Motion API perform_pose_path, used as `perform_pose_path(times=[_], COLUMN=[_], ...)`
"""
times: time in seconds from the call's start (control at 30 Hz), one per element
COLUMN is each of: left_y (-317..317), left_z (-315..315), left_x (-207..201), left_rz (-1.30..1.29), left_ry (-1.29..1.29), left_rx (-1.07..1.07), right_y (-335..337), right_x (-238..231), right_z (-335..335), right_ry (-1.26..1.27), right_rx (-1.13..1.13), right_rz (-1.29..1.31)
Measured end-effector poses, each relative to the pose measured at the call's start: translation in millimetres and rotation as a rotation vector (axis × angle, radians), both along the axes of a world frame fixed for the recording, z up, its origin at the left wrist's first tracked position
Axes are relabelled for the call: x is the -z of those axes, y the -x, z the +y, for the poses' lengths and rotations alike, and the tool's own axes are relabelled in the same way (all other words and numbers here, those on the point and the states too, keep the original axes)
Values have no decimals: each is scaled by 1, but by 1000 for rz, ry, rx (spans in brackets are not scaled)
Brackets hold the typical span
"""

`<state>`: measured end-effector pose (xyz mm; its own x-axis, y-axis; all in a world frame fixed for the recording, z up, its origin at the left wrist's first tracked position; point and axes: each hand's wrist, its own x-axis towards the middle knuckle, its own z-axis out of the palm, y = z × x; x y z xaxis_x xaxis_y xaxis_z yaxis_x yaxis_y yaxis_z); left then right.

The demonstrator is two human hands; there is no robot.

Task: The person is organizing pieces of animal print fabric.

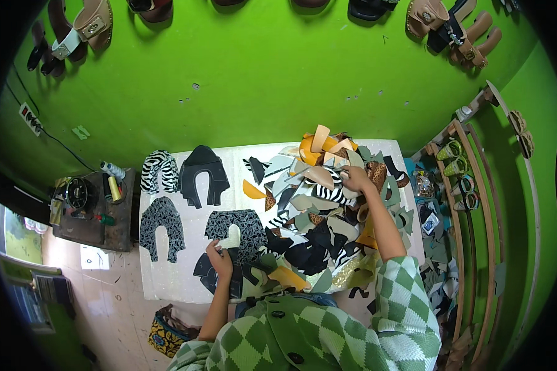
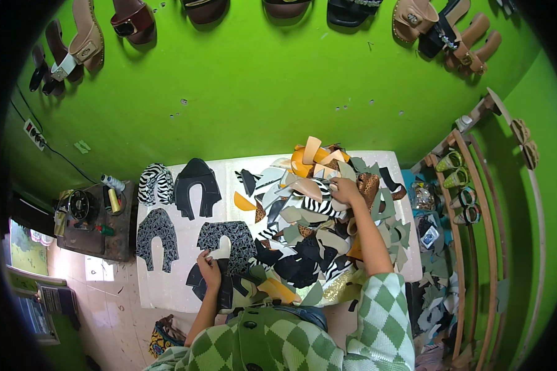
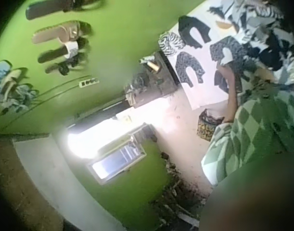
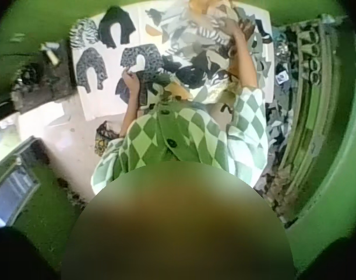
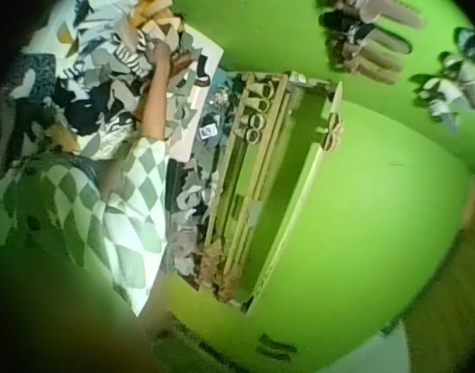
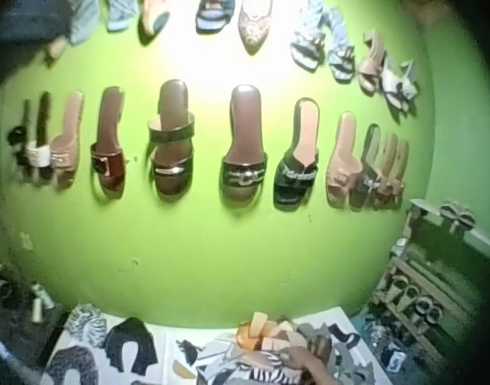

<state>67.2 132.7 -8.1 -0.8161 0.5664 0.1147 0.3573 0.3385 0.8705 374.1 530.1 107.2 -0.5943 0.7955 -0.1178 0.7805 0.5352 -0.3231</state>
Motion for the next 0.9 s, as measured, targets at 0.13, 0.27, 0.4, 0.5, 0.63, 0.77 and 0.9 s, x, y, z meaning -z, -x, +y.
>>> perform_pose_path(times=[0.13, 0.27, 0.4, 0.5, 0.63, 0.77, 0.9], left_y=[8, 4, -20, -45, -64, -77, -90], left_z=[5, 32, 69, 87, 89, 94, 120], left_x=[5, 0, -21, -30, -27, -49, -86], left_rz=[-24, -9, 160, -193, -223, -339, -456], left_ry=[-20, -16, -95, -124, -117, -84, -95], left_rx=[-3, 87, 263, 407, 489, 561, 779], right_y=[-36, -66, -62, -77, -79, -81, -62], right_x=[-20, -27, -65, -59, -77, -99, -129], right_z=[-25, -52, -87, -93, -108, -120, -140], right_ry=[235, 225, -2, -97, -390, -649, -608], right_rx=[80, 200, 487, 526, 474, 556, 520], right_rz=[323, 486, 249, 235, 337, 432, 549])
